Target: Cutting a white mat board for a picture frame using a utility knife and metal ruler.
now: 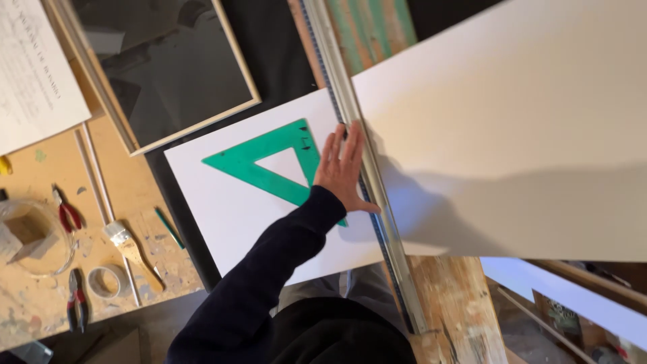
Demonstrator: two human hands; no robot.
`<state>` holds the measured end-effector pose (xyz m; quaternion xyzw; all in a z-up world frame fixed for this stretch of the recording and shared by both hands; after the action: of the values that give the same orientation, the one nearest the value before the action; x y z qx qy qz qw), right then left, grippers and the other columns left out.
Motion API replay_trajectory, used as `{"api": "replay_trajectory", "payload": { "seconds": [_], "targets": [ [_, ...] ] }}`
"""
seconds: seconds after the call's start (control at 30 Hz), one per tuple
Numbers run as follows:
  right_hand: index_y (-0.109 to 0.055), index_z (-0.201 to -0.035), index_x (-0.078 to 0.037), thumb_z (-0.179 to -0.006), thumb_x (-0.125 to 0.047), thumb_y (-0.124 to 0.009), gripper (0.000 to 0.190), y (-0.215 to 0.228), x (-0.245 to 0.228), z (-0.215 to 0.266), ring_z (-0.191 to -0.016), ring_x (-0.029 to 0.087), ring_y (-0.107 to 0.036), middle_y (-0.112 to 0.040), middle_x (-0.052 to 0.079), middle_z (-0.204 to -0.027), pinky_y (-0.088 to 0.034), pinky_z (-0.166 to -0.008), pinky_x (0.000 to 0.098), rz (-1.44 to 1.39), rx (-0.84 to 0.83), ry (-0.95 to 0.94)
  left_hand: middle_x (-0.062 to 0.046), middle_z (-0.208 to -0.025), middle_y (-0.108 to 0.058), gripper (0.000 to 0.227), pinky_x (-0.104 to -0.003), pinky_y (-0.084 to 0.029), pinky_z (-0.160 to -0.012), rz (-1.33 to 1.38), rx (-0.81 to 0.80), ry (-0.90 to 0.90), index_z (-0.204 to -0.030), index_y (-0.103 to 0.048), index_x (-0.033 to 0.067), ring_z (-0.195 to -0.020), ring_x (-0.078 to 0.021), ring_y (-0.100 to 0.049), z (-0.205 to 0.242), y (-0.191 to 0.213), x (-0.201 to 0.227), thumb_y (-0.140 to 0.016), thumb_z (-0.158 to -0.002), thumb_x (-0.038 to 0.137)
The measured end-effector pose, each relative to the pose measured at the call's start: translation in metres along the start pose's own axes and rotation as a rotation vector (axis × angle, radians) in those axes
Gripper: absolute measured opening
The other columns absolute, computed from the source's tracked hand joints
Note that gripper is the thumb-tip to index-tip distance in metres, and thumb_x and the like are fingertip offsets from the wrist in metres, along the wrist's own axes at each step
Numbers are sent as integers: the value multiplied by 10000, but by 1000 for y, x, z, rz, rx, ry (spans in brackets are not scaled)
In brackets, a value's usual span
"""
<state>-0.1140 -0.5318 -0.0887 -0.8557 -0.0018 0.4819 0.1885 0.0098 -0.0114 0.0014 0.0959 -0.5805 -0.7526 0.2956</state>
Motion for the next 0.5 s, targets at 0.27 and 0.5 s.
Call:
{"api": "replay_trajectory", "payload": {
  "seconds": [0.27,0.5],
  "targets": [
    [-376,-703,53,-562,7,-383,149,-34,-148,74,-471,95,-401,-400,38,-566,-334,-460,172,54,-51,201,-240,-1691,-72,1673,-512,-43,-1272,-60,-34,-9,-1606,-127,-68,-1566,-424,-57,9,-11,3,-718,-417,949],
    [-350,-594,42,-442,18,-345,154,-88,-335,217,-342,78,-380,-382,27,-444,-322,-325,141,319,15,420,-295,-1646,-130,1682,-553,-48,-1231,21,123,-83,-1583,-175,-100,-1524,-461,-64,-18,-48,-19,-749,-400,949]
  ]
}}
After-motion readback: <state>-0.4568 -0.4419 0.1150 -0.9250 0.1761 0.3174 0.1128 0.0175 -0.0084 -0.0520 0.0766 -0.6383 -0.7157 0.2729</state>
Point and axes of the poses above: each hand's wrist, its own z-axis away from the middle knuckle, its own y-axis out of the back of the hand, x = y × z, the point moved 1 cm from there along -z, towards the middle knuckle
